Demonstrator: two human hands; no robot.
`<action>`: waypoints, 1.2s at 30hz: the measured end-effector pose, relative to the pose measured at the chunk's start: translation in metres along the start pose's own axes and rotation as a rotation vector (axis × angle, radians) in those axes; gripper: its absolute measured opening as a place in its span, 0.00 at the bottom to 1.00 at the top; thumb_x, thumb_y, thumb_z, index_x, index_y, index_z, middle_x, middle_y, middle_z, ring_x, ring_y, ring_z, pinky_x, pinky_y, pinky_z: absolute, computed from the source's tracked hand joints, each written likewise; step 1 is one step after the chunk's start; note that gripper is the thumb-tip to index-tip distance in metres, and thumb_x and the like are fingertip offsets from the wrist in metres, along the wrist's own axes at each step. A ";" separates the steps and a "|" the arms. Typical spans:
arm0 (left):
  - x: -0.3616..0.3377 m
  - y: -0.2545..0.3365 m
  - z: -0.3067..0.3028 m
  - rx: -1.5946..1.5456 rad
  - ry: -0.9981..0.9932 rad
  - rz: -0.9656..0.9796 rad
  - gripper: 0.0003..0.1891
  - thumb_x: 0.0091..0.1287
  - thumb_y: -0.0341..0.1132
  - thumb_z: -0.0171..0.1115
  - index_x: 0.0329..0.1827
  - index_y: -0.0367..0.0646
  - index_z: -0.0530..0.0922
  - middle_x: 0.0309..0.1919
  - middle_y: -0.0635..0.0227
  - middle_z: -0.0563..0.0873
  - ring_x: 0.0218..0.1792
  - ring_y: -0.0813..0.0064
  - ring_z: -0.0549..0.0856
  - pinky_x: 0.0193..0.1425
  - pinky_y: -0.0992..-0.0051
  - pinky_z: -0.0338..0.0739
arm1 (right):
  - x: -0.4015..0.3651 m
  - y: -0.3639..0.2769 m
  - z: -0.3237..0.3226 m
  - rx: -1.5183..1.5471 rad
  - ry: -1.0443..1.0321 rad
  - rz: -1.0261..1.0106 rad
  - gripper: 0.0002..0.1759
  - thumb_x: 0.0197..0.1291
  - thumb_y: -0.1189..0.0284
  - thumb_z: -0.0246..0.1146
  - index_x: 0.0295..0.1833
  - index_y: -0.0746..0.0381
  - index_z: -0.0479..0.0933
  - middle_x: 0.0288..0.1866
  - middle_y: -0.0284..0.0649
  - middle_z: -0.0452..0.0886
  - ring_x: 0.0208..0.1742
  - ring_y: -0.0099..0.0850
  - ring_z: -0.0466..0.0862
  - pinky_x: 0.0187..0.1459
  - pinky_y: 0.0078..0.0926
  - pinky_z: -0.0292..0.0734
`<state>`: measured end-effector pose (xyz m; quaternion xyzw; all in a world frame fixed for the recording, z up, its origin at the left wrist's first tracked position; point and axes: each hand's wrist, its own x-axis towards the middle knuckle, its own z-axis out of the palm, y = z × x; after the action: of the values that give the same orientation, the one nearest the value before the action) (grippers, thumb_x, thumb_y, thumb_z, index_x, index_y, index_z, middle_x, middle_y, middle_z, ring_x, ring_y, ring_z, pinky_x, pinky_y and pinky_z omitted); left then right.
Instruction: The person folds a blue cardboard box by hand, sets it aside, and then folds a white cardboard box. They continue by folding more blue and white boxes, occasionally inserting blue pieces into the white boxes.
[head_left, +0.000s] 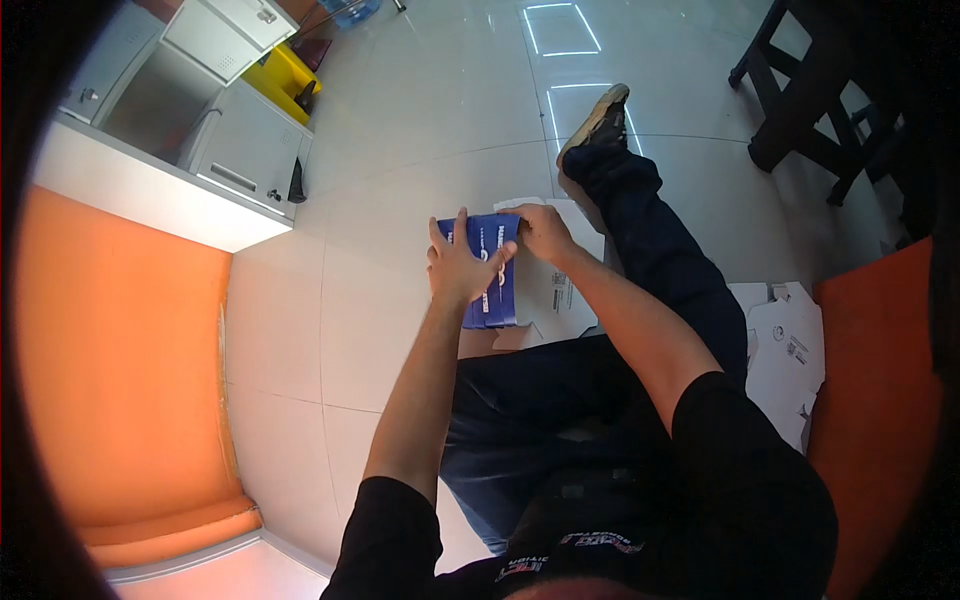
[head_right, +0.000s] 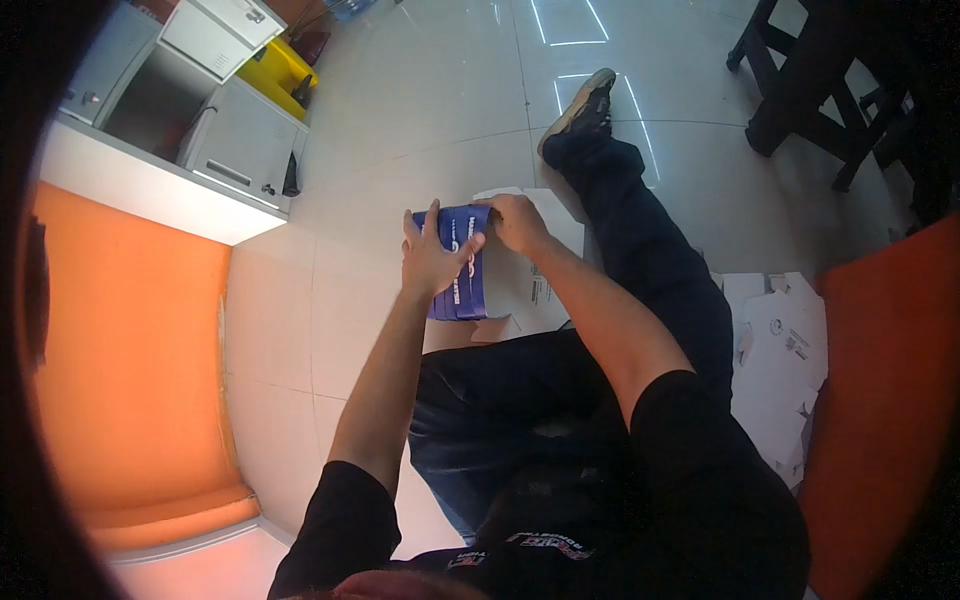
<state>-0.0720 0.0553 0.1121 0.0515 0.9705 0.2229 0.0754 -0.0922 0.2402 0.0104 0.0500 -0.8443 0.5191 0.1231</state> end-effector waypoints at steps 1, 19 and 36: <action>-0.011 0.004 -0.002 0.079 -0.029 0.016 0.57 0.61 0.74 0.70 0.88 0.55 0.59 0.86 0.40 0.48 0.81 0.32 0.63 0.80 0.45 0.69 | -0.004 -0.004 -0.002 0.005 0.012 -0.103 0.23 0.60 0.85 0.64 0.60 0.58 0.88 0.51 0.52 0.89 0.55 0.53 0.88 0.56 0.44 0.83; -0.102 -0.040 0.001 -0.184 0.553 0.410 0.29 0.60 0.37 0.78 0.63 0.41 0.76 0.75 0.41 0.67 0.73 0.38 0.71 0.75 0.48 0.71 | -0.058 -0.085 -0.028 0.024 0.185 -0.380 0.31 0.48 0.85 0.74 0.61 0.56 0.86 0.65 0.42 0.83 0.57 0.45 0.88 0.55 0.37 0.86; -0.104 -0.033 -0.004 -0.164 0.546 0.447 0.26 0.59 0.39 0.76 0.59 0.40 0.80 0.63 0.49 0.77 0.67 0.45 0.75 0.69 0.50 0.73 | -0.049 -0.079 -0.034 -0.032 0.116 -0.393 0.18 0.46 0.87 0.73 0.45 0.67 0.82 0.49 0.47 0.89 0.54 0.46 0.91 0.55 0.35 0.85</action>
<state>0.0274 0.0105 0.1141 0.1950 0.8986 0.3164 -0.2333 -0.0229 0.2327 0.0807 0.1818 -0.8181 0.4734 0.2711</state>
